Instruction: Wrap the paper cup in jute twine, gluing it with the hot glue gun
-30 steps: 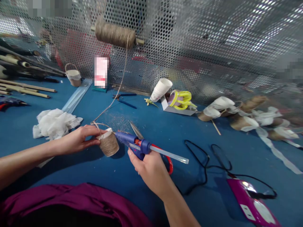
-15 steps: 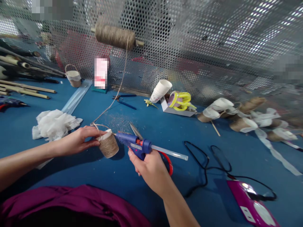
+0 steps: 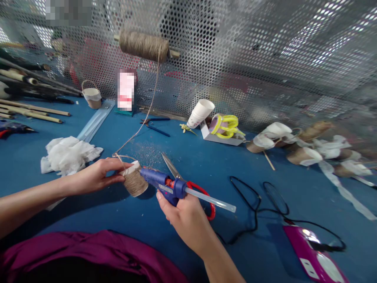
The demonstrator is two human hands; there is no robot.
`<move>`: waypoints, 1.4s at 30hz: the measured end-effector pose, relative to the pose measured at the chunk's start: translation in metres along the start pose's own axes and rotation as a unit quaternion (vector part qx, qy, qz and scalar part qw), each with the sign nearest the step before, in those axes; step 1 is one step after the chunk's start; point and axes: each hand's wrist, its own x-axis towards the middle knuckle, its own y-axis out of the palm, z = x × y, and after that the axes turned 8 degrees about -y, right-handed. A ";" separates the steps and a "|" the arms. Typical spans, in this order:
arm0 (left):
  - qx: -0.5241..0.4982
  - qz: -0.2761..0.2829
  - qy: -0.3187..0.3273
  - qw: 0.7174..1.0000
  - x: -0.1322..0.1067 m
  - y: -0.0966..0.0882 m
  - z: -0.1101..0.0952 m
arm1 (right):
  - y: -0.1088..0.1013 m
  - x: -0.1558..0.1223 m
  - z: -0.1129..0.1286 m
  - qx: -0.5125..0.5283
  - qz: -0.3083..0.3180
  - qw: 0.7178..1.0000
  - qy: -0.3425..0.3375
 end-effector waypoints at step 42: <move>0.014 0.012 -0.003 1.000 -0.001 -0.002 0.002 | 0.004 -0.002 -0.002 -0.077 -0.042 0.995 -0.049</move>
